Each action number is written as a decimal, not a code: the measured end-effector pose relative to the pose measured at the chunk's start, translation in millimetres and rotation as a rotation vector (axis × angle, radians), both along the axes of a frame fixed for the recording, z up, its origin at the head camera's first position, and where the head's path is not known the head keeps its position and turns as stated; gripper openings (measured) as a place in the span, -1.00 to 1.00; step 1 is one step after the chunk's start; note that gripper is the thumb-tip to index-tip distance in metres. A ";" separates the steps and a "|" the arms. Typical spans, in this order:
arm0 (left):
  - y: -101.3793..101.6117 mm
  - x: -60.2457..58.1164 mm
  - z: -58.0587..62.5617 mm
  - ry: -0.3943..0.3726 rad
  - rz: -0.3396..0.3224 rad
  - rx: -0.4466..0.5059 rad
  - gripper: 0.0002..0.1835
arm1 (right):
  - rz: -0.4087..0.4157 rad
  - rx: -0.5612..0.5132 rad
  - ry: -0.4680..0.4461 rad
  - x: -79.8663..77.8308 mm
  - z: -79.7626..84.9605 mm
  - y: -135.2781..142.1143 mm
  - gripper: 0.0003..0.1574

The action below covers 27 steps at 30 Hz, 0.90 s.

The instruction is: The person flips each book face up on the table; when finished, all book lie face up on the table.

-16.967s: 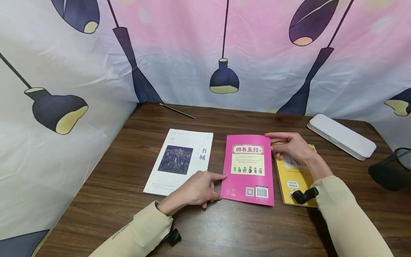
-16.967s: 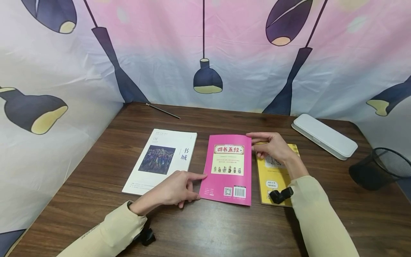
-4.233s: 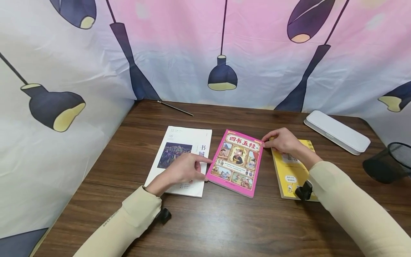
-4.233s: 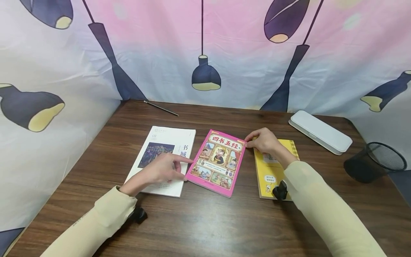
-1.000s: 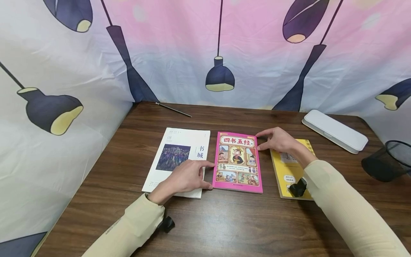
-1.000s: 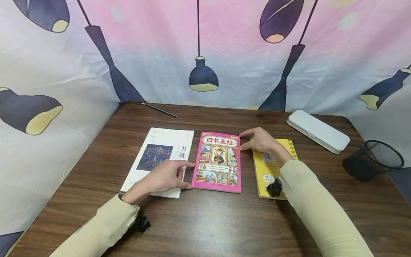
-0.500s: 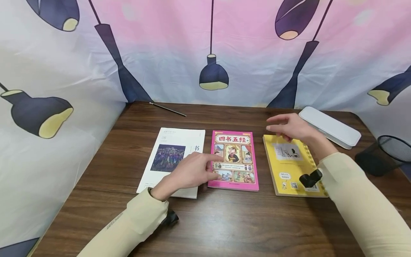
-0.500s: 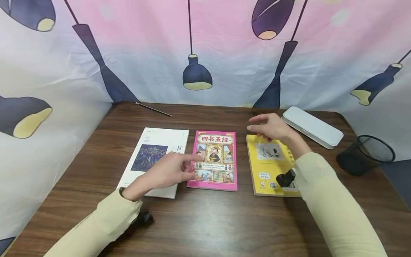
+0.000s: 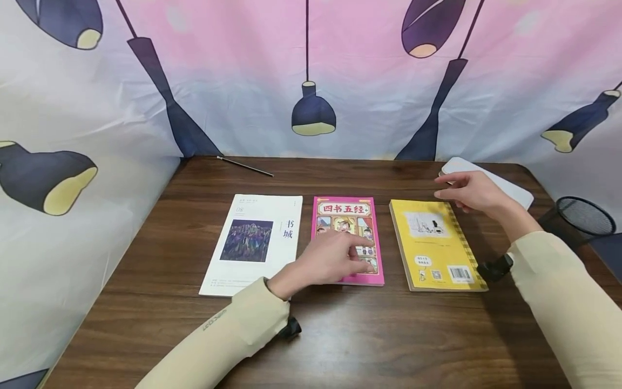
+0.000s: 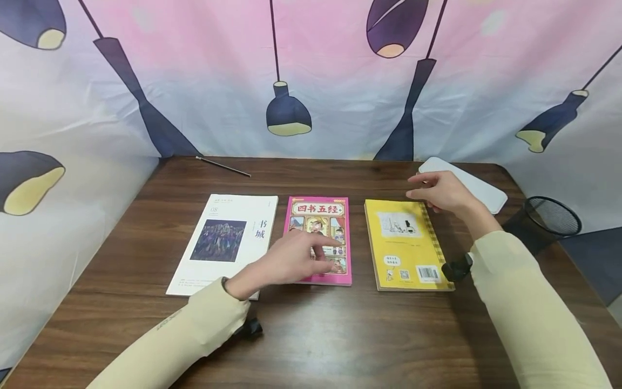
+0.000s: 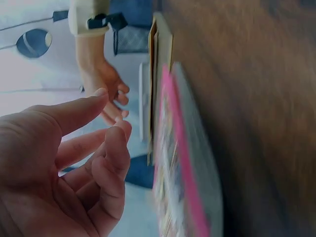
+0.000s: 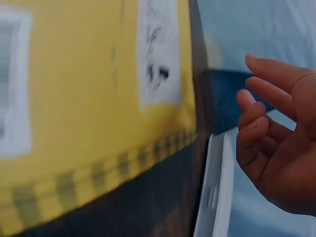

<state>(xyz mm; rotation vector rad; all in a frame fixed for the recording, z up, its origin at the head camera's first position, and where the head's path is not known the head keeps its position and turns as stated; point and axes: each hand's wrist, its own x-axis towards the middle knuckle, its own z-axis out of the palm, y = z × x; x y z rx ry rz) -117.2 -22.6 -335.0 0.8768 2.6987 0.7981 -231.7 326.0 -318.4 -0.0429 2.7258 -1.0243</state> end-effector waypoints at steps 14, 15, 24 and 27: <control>60.7 2.2 -15.2 -0.172 -0.114 0.040 -0.47 | -0.057 0.038 -0.037 4.7 -27.6 34.4 -0.30; 63.4 2.0 -16.1 -0.188 -0.110 0.047 -0.48 | -0.056 0.039 -0.053 4.5 -29.8 36.7 -0.29; 82.2 1.3 -29.4 -0.192 -0.096 0.035 -0.54 | -0.050 -0.024 -0.144 5.7 -41.2 50.8 -0.20; 84.3 1.9 -34.3 -0.191 -0.096 0.026 -0.54 | -0.055 -0.041 -0.156 4.8 -43.2 51.6 -0.21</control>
